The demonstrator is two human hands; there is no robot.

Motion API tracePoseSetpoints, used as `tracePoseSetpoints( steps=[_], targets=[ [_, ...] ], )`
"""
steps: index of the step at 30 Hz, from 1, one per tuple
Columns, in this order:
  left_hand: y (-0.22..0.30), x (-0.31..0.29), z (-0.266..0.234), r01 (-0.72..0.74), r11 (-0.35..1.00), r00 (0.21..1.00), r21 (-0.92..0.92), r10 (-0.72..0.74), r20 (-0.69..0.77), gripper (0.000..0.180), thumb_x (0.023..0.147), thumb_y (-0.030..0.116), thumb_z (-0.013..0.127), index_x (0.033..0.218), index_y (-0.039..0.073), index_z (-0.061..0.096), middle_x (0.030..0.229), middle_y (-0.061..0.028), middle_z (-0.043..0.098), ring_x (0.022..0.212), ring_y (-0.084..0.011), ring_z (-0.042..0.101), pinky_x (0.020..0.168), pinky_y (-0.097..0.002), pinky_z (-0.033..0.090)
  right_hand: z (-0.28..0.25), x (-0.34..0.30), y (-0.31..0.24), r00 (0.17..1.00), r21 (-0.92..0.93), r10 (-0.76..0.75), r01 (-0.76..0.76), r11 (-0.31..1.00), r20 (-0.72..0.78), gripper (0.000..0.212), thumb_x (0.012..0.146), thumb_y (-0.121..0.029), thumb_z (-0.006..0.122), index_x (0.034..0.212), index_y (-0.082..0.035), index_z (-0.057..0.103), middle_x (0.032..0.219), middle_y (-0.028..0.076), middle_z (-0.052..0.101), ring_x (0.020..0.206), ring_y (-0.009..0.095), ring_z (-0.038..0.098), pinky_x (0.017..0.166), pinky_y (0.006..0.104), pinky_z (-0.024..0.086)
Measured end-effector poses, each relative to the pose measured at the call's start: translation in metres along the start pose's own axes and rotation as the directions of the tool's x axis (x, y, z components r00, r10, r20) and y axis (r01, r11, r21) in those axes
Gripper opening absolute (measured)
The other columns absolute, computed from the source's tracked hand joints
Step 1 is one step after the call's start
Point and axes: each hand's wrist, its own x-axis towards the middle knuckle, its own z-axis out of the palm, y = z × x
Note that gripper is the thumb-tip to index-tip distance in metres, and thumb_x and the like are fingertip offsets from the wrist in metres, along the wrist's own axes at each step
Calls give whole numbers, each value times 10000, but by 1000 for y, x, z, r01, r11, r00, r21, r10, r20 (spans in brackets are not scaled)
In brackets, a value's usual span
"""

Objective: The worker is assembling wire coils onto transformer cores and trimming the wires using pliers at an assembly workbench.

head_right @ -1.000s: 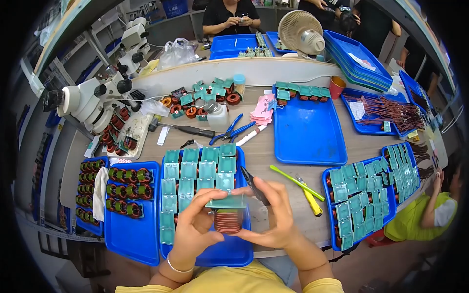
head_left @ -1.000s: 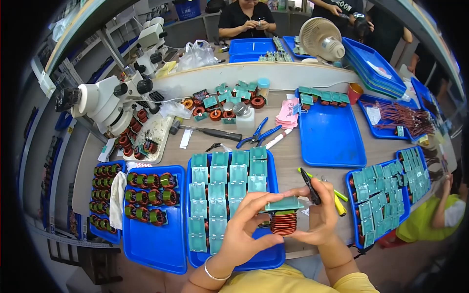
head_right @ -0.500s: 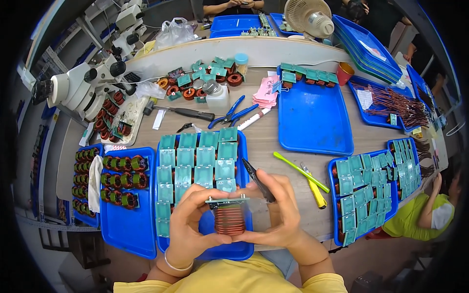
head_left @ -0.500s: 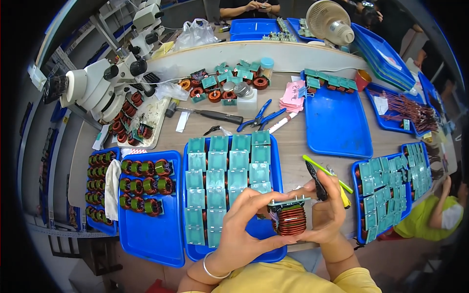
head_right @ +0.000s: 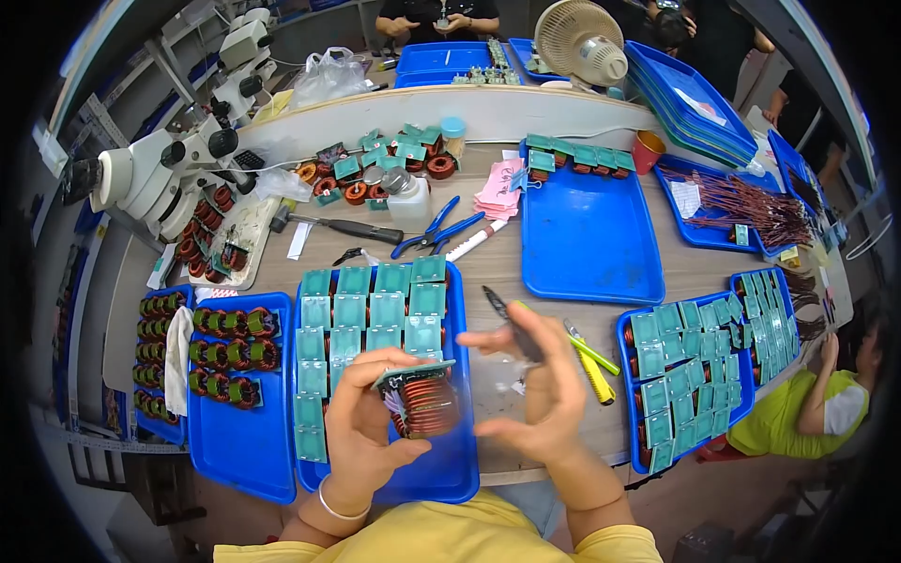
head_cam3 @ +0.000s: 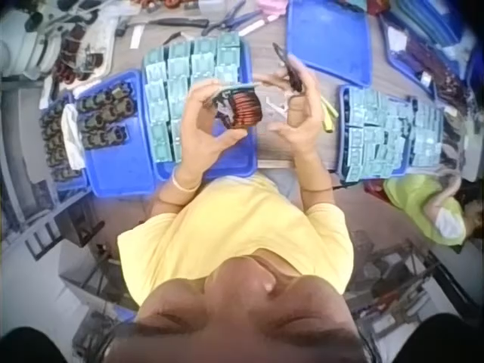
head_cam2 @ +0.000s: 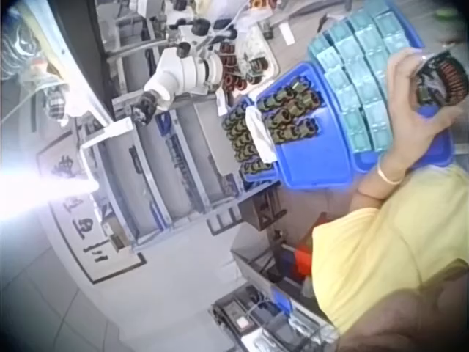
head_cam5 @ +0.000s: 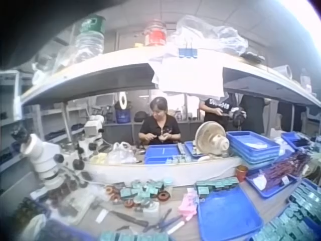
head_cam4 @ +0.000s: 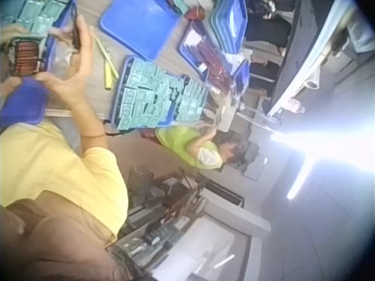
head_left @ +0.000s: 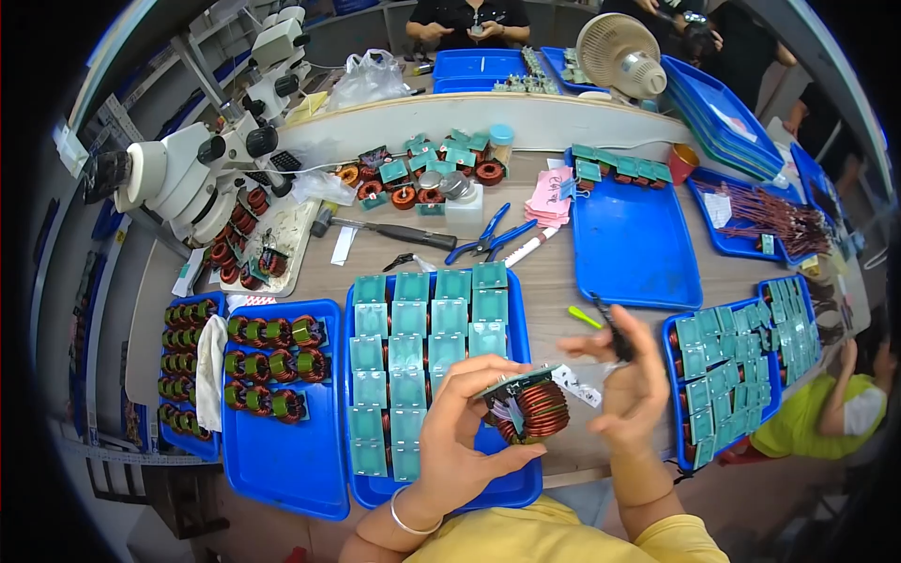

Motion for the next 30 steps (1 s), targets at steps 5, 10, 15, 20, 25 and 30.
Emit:
tracePoseSetpoints(
  steps=[5,10,15,20,25,30],
  targets=[
    [1,-3,-6,-48,999,997,3,48,64,619,624,-9,781,1136,1,434,1137,-149,446,1070,-251,502,905,-342,459,1,11,-28,993,-307,-31,-6,952,-116,393,699,-258,757,921,15,581,797,79,528,658,180,550,590,305,420],
    [5,-3,-7,-113,991,991,69,108,72,642,590,11,808,1121,-3,449,1112,-154,469,1040,-240,514,893,-338,455,7,28,-51,939,-473,-246,334,815,240,195,641,-27,724,802,-20,615,694,54,573,598,182,566,572,290,413],
    [9,-4,-10,-138,975,990,174,130,60,635,563,60,835,1089,-9,487,1072,-144,498,1006,-238,528,867,-331,455,16,30,-61,927,-534,-192,345,772,323,276,547,-13,743,813,-40,673,709,38,595,610,184,566,558,283,416],
    [10,-2,-11,-145,965,988,221,128,89,640,560,52,833,1096,-9,488,1064,-146,511,995,-245,539,878,-343,452,16,29,-58,914,-528,-177,359,769,364,279,543,-27,737,817,-46,685,683,19,575,585,170,530,540,274,391],
    [10,-2,-11,-122,987,988,101,110,111,633,578,13,810,1117,-6,479,1099,-150,507,1057,-270,529,925,-369,437,14,26,-62,903,-522,-199,387,760,381,303,546,-53,742,846,-65,697,655,1,549,567,158,503,532,267,370],
    [11,-1,-8,-58,985,985,-161,83,152,627,613,-49,766,1153,-7,449,1138,-147,489,1122,-294,501,972,-404,412,15,23,-64,910,-498,-231,385,776,344,311,558,-76,737,867,-74,703,664,-12,545,574,145,501,540,260,376]
  ],
)
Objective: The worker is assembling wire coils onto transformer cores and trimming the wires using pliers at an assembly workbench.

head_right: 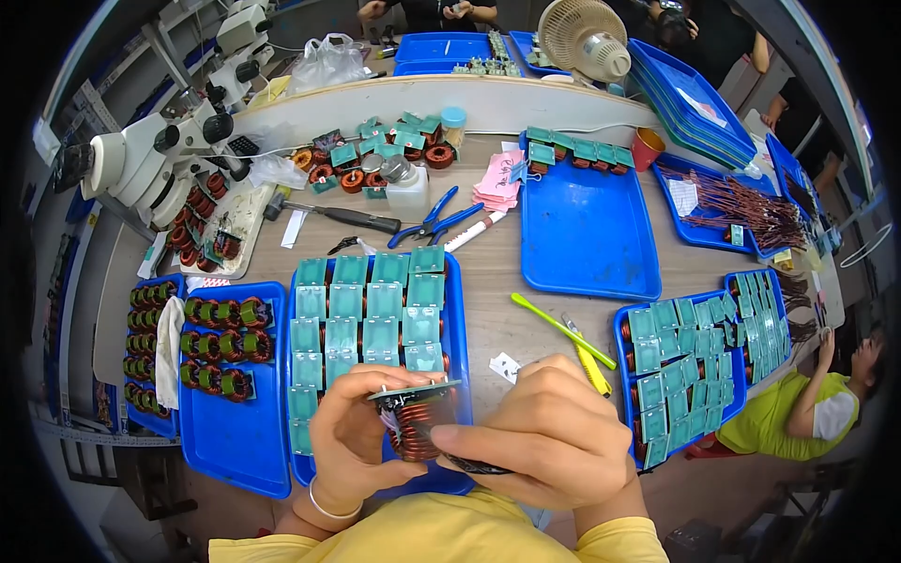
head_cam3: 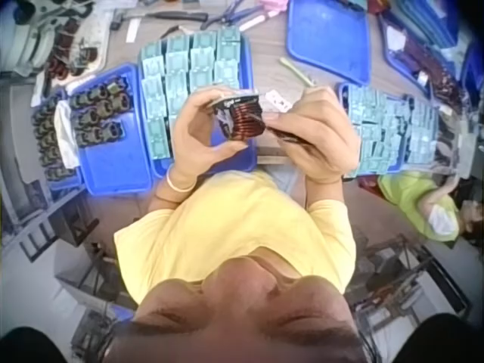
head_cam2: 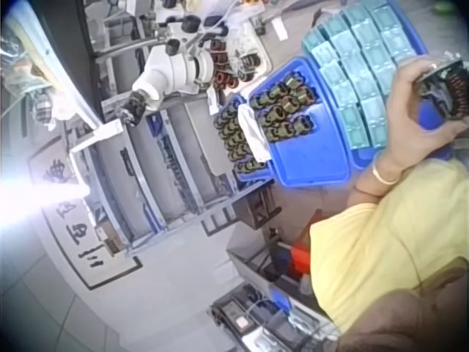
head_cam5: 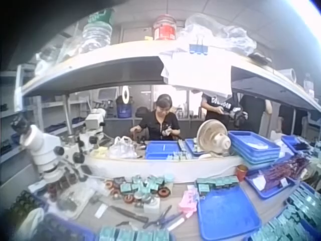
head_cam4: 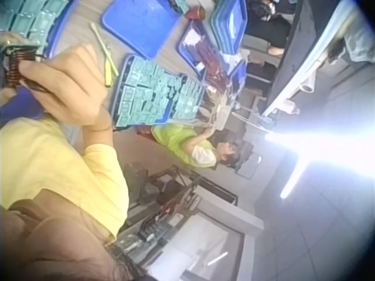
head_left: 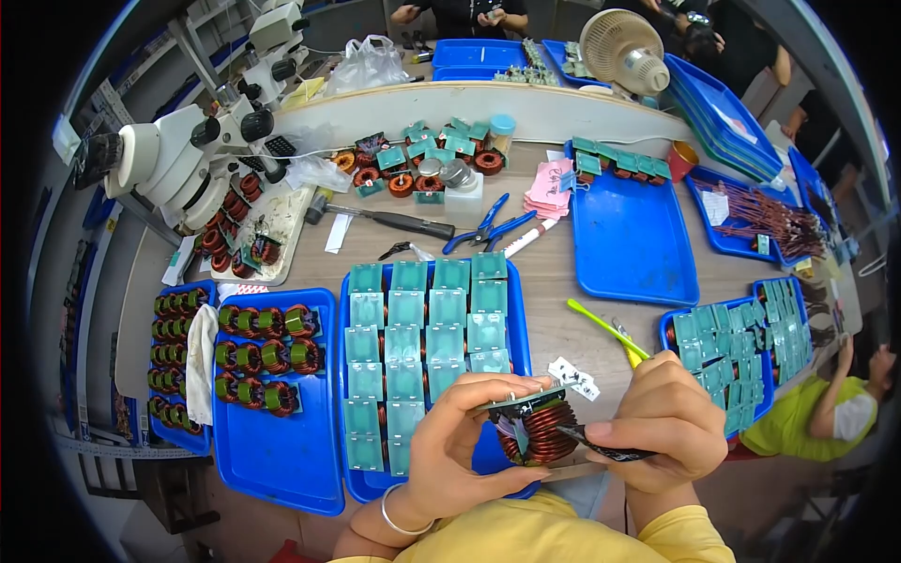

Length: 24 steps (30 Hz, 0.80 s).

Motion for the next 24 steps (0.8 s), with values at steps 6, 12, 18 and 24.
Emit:
tracePoseSetpoints(
  steps=[6,12,18,24],
  targets=[
    [1,-4,-1,-3,993,1000,114,6,-27,610,602,-5,791,1128,-18,481,1107,-147,510,1094,-285,518,950,-385,424,3,-1,1,997,-51,-38,42,998,67,319,561,-79,736,877,-63,698,687,-11,559,588,145,515,549,259,384],
    [3,-4,-3,-1,931,997,365,27,-67,607,550,129,852,1032,-13,510,1024,-145,518,992,-299,556,890,-444,459,5,0,3,995,-63,-25,31,998,94,309,567,-69,733,873,-63,697,671,-9,552,589,144,517,550,256,387],
    [0,5,-2,-9,953,997,304,30,-65,595,577,55,825,1080,-22,516,1070,-137,530,1018,-245,535,890,-340,441,-1,7,6,998,-78,-38,42,996,53,299,562,-51,753,855,-55,695,657,-9,551,573,145,510,535,258,379],
    [-4,-3,0,71,978,986,196,-38,-164,618,592,51,818,1111,-18,489,1059,-119,496,1013,-216,510,898,-335,413,-6,10,5,1000,17,-6,6,1000,-17,289,558,-19,775,835,-47,697,660,22,575,552,162,510,521,269,380]
  ],
)
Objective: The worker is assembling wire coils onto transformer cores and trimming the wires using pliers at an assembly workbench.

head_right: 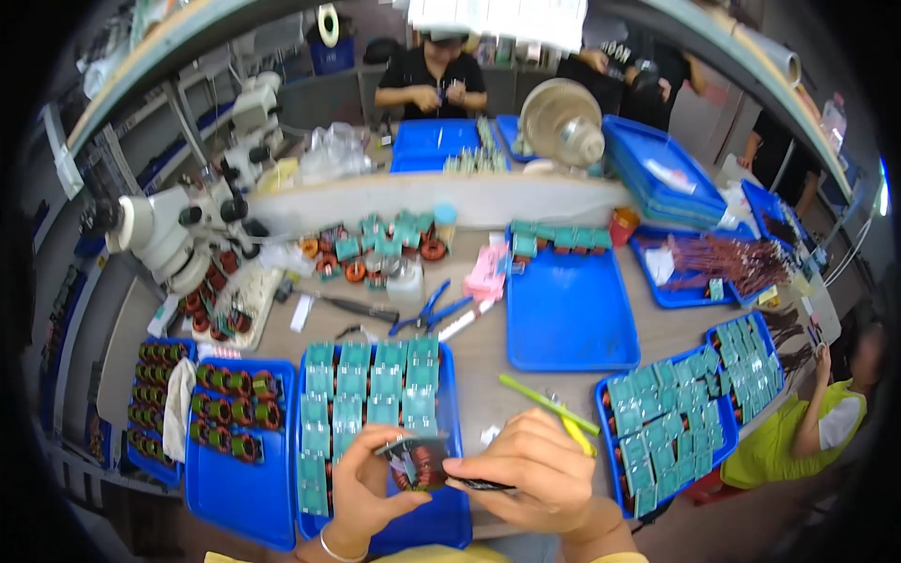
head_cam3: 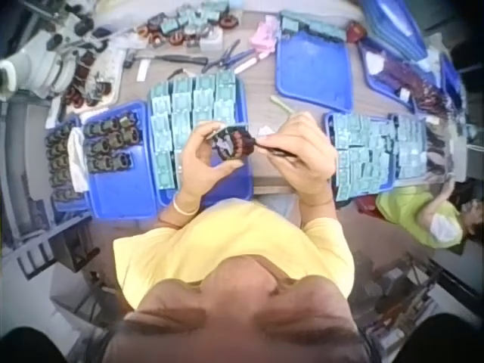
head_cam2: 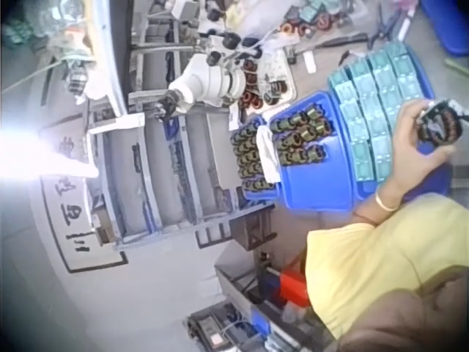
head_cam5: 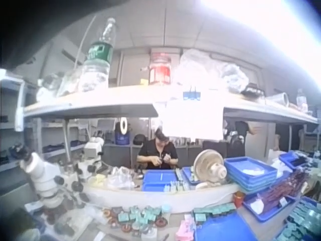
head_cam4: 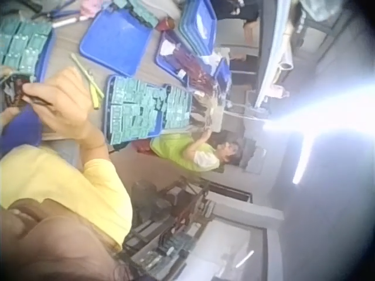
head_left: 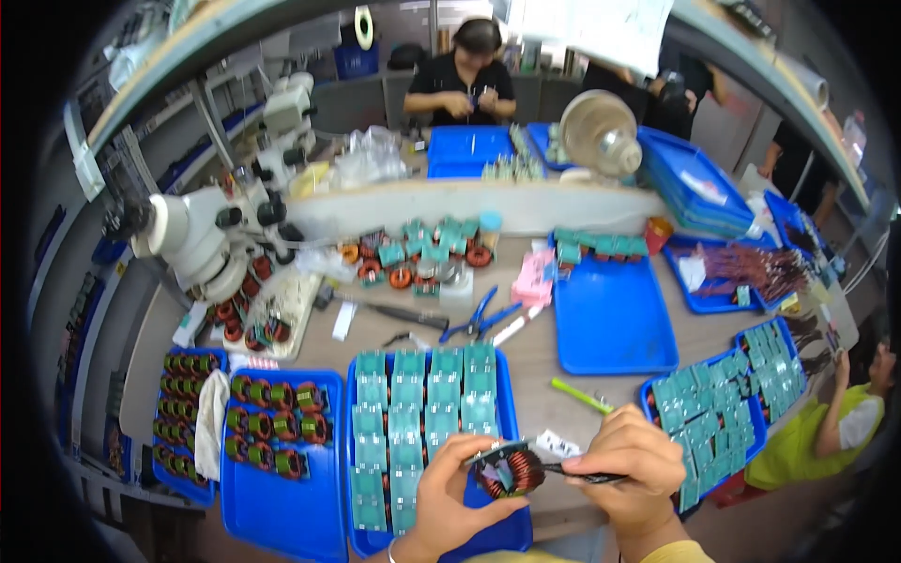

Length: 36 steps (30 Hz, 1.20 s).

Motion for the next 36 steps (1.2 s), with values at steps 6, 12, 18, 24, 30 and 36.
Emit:
tracePoseSetpoints(
  steps=[6,12,18,24,30,36],
  targets=[
    [-6,-4,4,134,977,991,-168,-135,8,561,661,35,765,1137,-38,476,1053,-92,486,1040,-212,504,918,-344,399,-4,-3,-4,998,14,-20,20,1000,-61,268,575,-2,773,829,-26,691,626,43,577,525,160,525,515,275,374],
    [-3,-3,9,243,920,970,-308,-230,78,528,702,-28,710,1160,-11,448,1030,-69,559,961,-149,542,848,-292,452,-7,-5,-7,997,9,37,-36,999,-68,226,544,30,741,758,8,671,615,76,590,537,181,542,529,282,386],
    [-13,3,5,372,807,921,-458,-380,79,493,753,63,694,1174,-3,447,1022,-74,565,929,-164,566,825,-282,465,-14,-6,-5,997,-5,-4,4,1000,-78,277,593,-7,759,859,-41,687,606,51,571,509,168,504,508,282,355],
    [-24,5,3,480,546,802,-687,-589,93,491,771,70,668,1196,-21,439,1100,-110,540,1044,-214,533,908,-338,431,-16,-6,-5,996,-20,17,-19,1000,-82,256,550,38,748,793,4,672,625,91,589,527,189,540,520,287,391],
    [-20,4,0,430,730,890,-532,-442,114,487,780,13,601,1221,-39,400,1142,-129,528,1065,-217,532,932,-357,424,-13,-4,-2,995,1,-1,1,1000,-95,266,600,-16,753,856,-45,687,611,56,570,518,180,512,506,279,361],
    [-14,8,3,416,786,899,-458,-430,79,557,703,-89,598,1223,-49,399,1160,-147,515,1075,-224,524,932,-358,424,-13,-3,-7,994,-30,66,-68,997,-89,232,540,15,739,763,-3,676,608,67,567,534,182,521,525,277,385]
  ],
)
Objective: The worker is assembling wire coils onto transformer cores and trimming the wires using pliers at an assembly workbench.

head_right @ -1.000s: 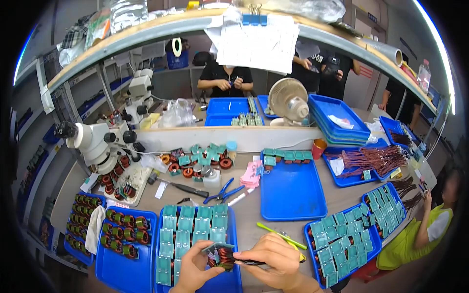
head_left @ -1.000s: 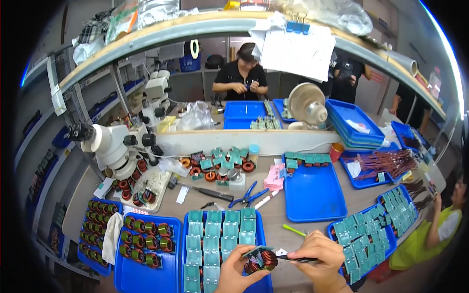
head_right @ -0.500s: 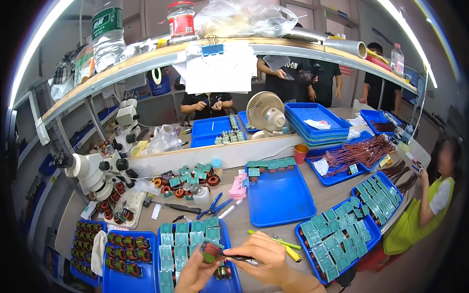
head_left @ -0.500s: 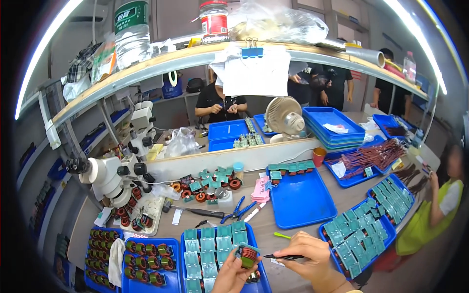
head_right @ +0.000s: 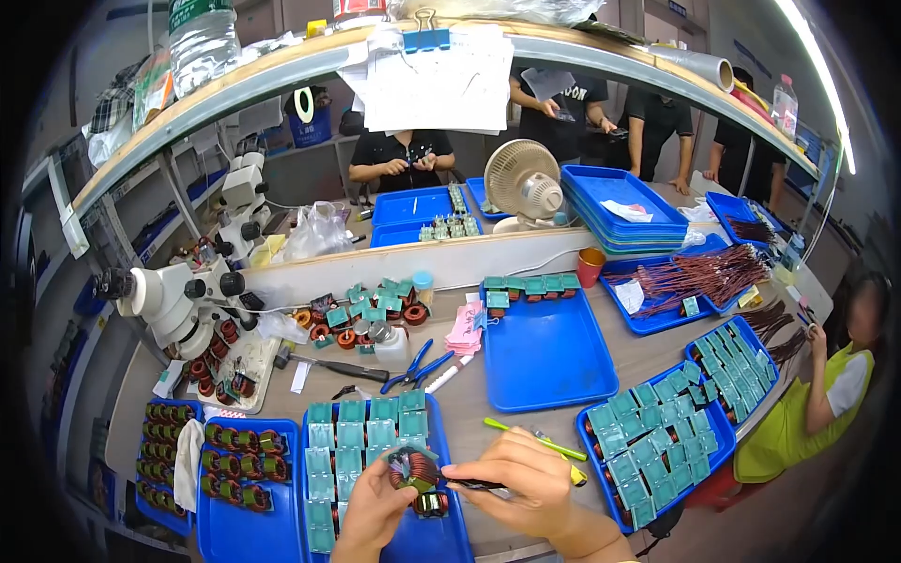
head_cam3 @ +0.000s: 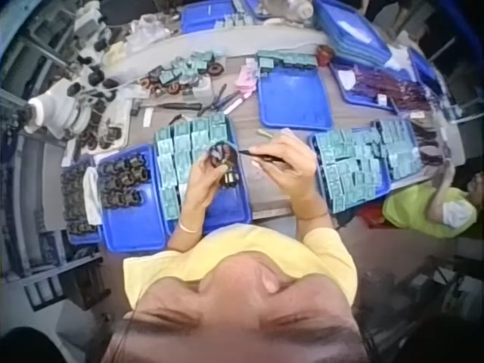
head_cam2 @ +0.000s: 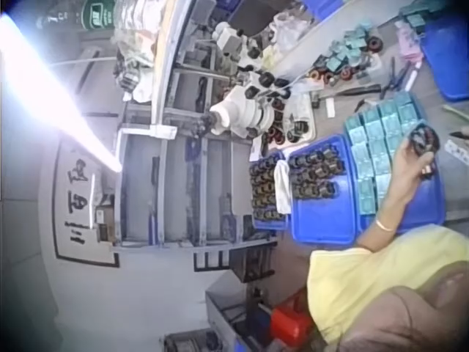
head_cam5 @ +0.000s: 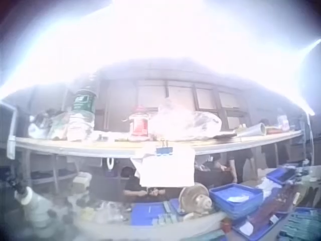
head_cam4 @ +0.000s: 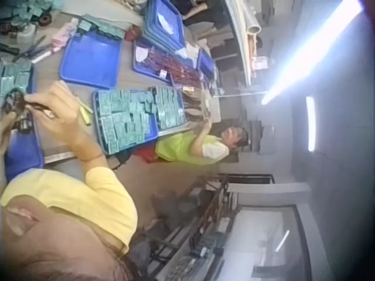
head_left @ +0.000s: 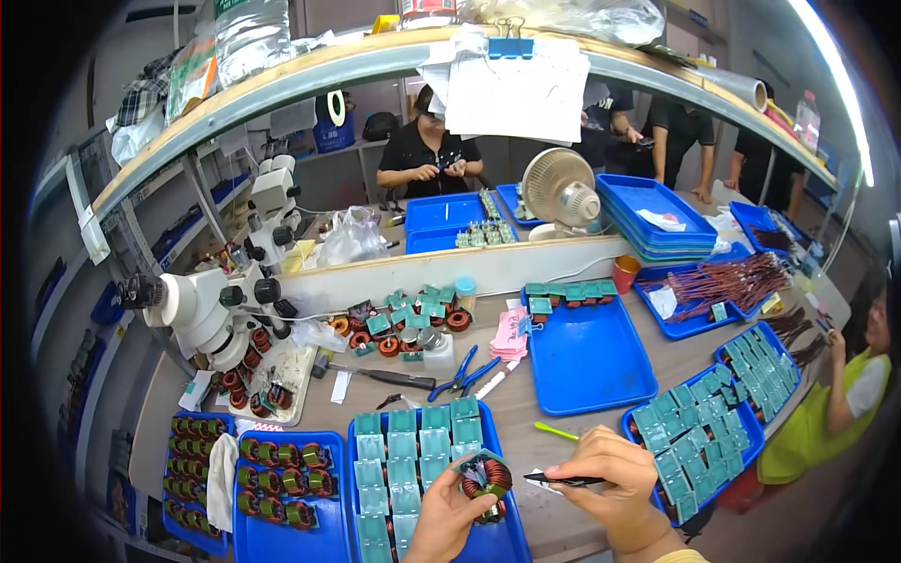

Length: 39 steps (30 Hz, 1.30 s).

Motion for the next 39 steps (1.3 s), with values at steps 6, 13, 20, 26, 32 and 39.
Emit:
tracePoseSetpoints(
  steps=[6,13,20,26,32,39],
  targets=[
    [3,-8,3,-68,997,996,43,71,-59,612,655,-125,635,1217,-43,407,1164,-150,512,1079,-240,517,926,-370,435,4,-2,1,1000,8,12,-12,1000,3,221,555,10,742,766,-5,679,612,64,572,534,178,521,526,278,384],
    [6,-7,6,-94,994,993,51,98,-71,624,631,-100,692,1190,-44,420,1128,-148,528,1055,-244,532,913,-373,451,0,0,1,998,-15,8,-7,1000,62,238,565,17,745,793,-1,676,647,76,604,540,182,529,533,279,388],
    [12,-4,11,3,997,1000,71,-2,-16,535,712,-44,668,1198,-54,447,1090,-109,557,1002,-189,545,889,-306,429,-6,3,1,997,15,-7,5,1000,78,264,562,38,741,815,0,675,649,82,608,562,194,551,539,283,396],
    [-1,7,5,68,992,997,111,-65,-37,434,741,-1,657,1144,-36,498,1062,-77,572,967,-159,554,859,-274,432,-11,3,2,998,-10,8,-7,1000,59,213,554,40,745,754,2,681,616,78,593,539,188,548,524,281,389],
    [-6,-7,-5,119,991,988,55,-113,-105,439,744,-5,660,1148,-38,490,1076,-89,565,994,-172,547,878,-283,423,-6,6,-1,997,45,-37,39,998,-63,178,618,-13,754,772,-9,667,587,81,543,505,203,494,495,298,367],
    [-8,5,-3,66,993,997,101,-61,-45,467,734,4,681,1153,-30,477,1043,-84,566,950,-158,549,846,-273,434,-8,4,15,989,-15,51,-53,998,-138,173,561,-30,760,710,-7,676,573,47,563,500,166,512,509,280,373]
  ],
)
